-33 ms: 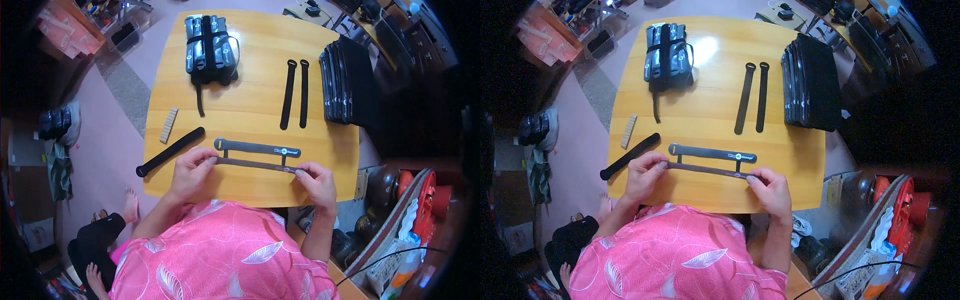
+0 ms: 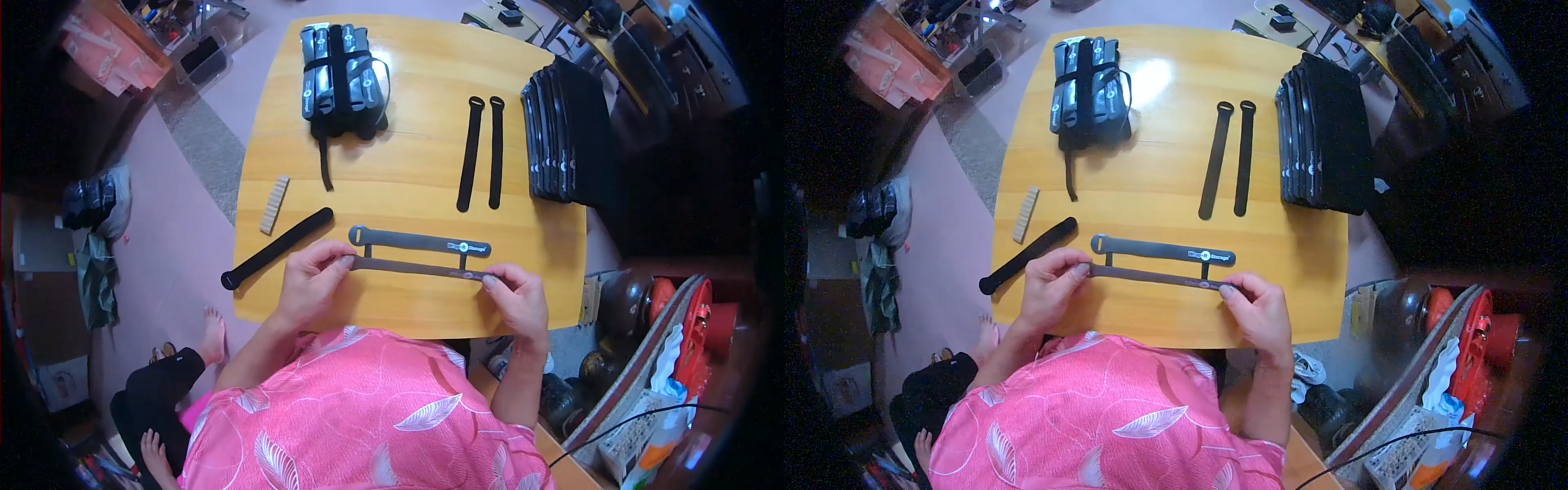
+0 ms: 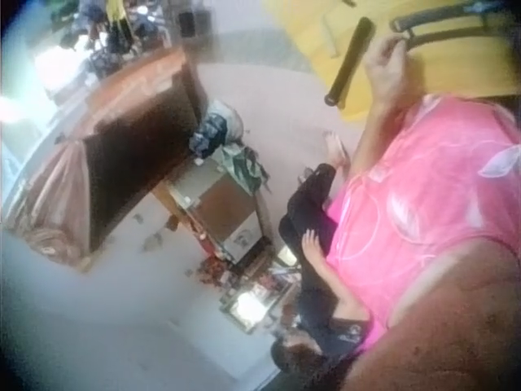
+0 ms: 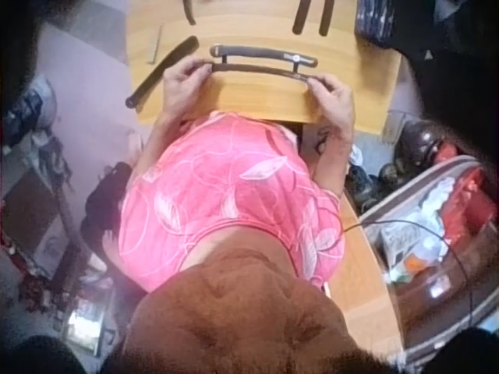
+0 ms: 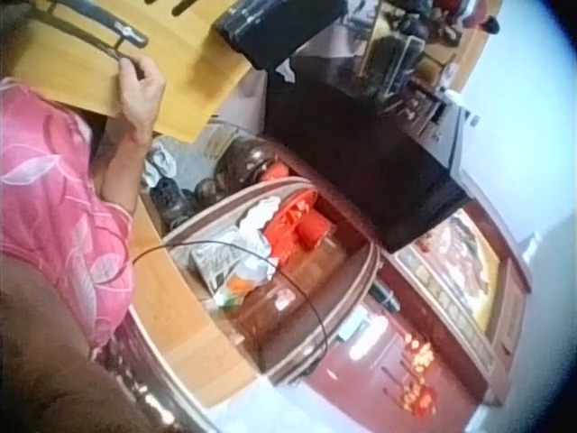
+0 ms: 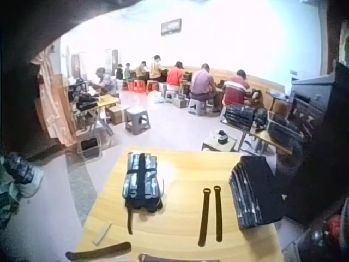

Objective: Inspecting and sorting textile straps and components on a workbench in a manufacturing setting.

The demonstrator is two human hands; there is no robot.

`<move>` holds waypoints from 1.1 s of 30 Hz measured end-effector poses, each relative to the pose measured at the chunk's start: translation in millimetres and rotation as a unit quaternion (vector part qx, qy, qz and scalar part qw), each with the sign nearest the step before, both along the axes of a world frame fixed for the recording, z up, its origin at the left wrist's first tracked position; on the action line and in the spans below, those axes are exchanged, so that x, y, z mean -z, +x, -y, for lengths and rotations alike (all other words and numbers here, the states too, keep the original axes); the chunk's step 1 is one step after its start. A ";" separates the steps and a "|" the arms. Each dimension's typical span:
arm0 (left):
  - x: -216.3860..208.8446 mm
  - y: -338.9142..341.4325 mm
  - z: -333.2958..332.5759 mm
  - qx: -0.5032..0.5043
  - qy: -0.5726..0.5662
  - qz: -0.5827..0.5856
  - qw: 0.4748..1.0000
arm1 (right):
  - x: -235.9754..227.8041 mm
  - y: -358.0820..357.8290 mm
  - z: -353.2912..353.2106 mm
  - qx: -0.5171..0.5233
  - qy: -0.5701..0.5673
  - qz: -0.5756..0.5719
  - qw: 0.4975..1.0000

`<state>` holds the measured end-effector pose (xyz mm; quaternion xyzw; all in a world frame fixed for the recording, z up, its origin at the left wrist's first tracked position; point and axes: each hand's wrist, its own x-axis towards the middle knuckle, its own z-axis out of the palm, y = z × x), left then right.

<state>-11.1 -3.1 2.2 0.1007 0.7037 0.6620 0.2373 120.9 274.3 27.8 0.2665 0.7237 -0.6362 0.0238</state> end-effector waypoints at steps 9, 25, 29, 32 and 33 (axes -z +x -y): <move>-2.1 -15.5 -6.8 -0.015 0.050 0.155 0.987 | 9.6 -20.6 1.0 0.093 0.078 0.006 0.993; 5.7 -26.1 -24.5 -0.030 -0.203 -0.067 0.976 | 30.0 -28.4 -7.1 0.130 0.090 0.043 0.986; 14.1 -26.7 -23.8 -0.041 -0.203 -0.105 0.973 | 33.0 -25.1 -10.2 0.136 0.090 0.055 0.985; 15.7 -25.6 -23.4 -0.048 -0.197 -0.104 0.974 | 28.1 -30.0 -8.2 0.149 0.077 0.066 0.984; 17.1 -25.0 -22.6 -0.058 -0.195 -0.095 0.975 | 30.2 -30.9 -7.0 0.146 0.075 0.049 0.985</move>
